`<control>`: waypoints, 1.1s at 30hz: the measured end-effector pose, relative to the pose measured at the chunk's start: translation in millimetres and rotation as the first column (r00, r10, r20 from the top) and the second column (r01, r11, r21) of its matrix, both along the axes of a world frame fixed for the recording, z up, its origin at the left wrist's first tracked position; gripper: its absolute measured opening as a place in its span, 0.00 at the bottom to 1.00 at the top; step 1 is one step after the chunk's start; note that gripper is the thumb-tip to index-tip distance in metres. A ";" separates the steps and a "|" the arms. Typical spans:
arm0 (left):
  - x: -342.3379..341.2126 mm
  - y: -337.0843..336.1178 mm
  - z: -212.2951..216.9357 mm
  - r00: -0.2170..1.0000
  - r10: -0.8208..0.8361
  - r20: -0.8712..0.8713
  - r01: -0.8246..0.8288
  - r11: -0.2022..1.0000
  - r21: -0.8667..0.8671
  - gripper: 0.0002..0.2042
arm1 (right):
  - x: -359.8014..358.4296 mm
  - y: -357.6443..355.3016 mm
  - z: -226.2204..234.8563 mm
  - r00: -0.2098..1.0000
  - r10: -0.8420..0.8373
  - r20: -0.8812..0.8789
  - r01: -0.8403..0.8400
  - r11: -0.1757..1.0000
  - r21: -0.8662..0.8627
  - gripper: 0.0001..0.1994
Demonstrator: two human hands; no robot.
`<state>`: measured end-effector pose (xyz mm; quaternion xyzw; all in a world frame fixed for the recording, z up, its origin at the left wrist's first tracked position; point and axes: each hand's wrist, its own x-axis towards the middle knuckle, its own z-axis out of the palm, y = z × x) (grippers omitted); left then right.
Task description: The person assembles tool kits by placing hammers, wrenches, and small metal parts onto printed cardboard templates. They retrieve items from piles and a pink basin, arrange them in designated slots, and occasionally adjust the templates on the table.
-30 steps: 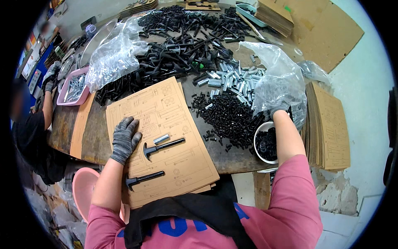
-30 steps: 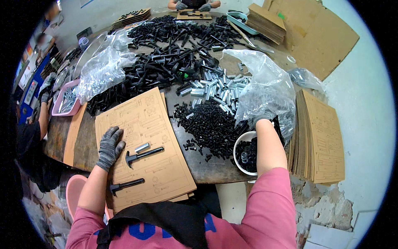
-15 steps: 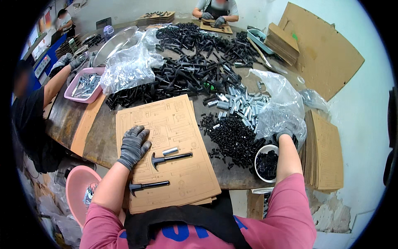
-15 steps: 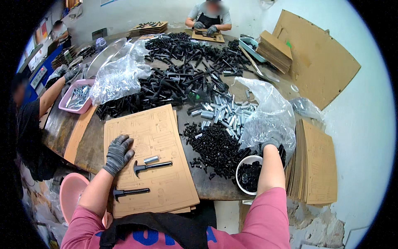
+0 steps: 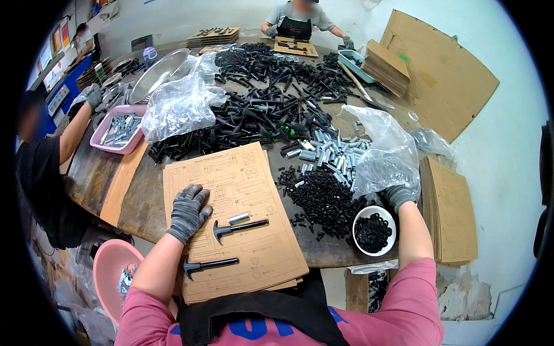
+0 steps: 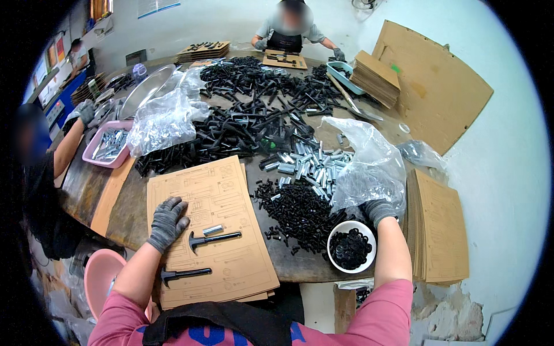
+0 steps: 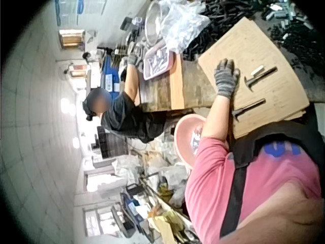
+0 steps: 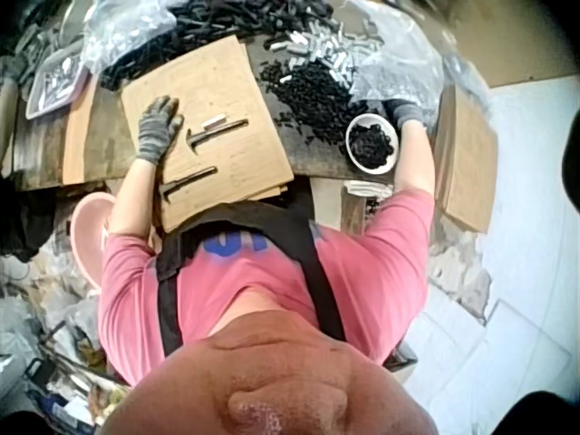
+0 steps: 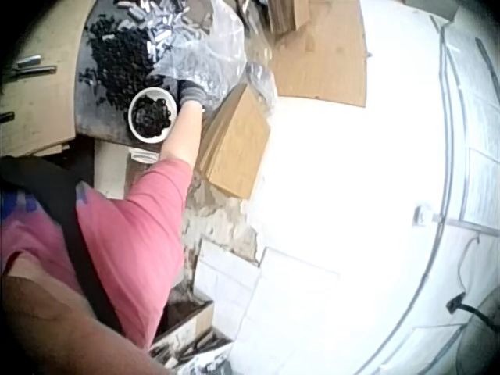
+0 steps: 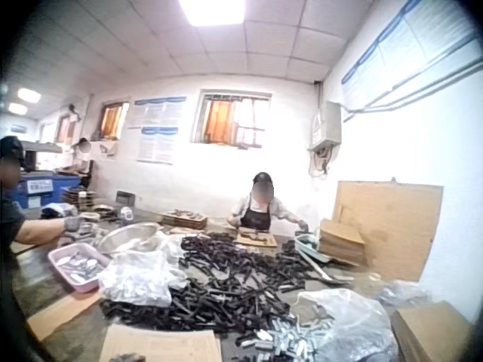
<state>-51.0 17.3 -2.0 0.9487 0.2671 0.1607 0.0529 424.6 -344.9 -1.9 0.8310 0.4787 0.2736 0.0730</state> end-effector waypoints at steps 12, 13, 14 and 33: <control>-0.7 4.6 4.1 0.970 -0.026 0.242 0.100 0.949 -0.300 0.20 | -140.2 37.2 110.7 0.509 0.398 -0.763 -0.064 0.902 0.427 0.12; 1.8 -0.7 8.5 0.946 0.009 0.325 0.126 0.912 -0.391 0.20 | -155.3 54.7 113.9 0.460 0.509 -0.728 -0.068 0.837 0.542 0.13; 9.1 -9.4 17.8 0.945 0.011 0.327 0.153 0.867 -0.473 0.20 | -165.1 71.0 109.7 0.429 0.556 -0.712 -0.075 0.808 0.585 0.12; 52.6 -19.7 54.4 0.986 -0.024 0.166 0.161 0.409 -0.898 0.10 | -262.0 228.8 51.0 0.172 0.455 -0.874 -0.143 0.889 0.435 0.19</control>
